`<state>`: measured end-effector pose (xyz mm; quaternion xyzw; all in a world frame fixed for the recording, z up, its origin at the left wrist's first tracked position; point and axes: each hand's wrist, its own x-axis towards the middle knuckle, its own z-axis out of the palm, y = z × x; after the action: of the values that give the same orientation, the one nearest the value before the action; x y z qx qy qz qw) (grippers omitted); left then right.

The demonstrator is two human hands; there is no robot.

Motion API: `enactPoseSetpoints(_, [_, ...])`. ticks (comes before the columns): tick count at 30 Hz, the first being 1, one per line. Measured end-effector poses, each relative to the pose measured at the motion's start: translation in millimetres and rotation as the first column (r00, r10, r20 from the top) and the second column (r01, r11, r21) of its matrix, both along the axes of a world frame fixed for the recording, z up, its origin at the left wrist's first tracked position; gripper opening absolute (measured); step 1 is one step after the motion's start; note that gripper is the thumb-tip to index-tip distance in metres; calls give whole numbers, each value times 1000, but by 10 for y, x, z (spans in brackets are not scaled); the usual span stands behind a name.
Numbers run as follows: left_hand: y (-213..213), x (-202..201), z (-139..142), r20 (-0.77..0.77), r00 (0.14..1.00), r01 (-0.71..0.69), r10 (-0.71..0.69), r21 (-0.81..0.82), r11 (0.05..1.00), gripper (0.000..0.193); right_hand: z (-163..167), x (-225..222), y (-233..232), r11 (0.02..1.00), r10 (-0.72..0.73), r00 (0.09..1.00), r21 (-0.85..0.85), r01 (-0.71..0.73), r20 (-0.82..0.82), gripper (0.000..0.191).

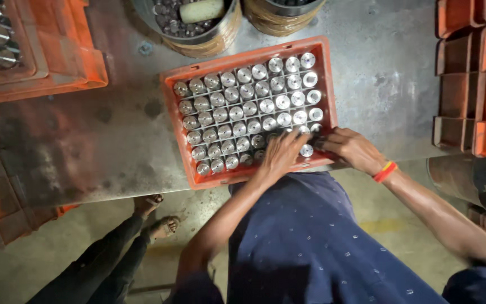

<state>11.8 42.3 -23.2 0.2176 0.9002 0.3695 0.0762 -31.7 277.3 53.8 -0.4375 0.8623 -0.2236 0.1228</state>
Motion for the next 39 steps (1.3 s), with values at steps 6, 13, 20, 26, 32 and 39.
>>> enactPoseSetpoints(6, [464,-883,-275,-210,916,249,-341,-368,896,11,-243,-79,-194,912,156,972,404,-73,-177,35])
enactPoseSetpoints(13, [224,-887,82,-111,939,327,-327,-16,945,14,-228,6,155,952,82,990,303,-43,-116,19])
enactPoseSetpoints(20, [133,-835,448,865,453,-685,-216,492,537,55,66,39,432,728,-495,653,-137,672,573,34])
enactPoseSetpoints(26, [56,-594,252,233,972,-62,1,252,966,36,-98,506,-98,762,-599,658,75,643,456,42])
enactPoseSetpoints(32, [203,-514,71,3,989,139,-146,305,942,24,-84,565,-73,908,-415,909,-45,416,28,33])
enactPoseSetpoints(39, [110,-925,19,63,984,-177,167,195,965,20,-135,163,-167,770,-618,784,-160,618,53,24])
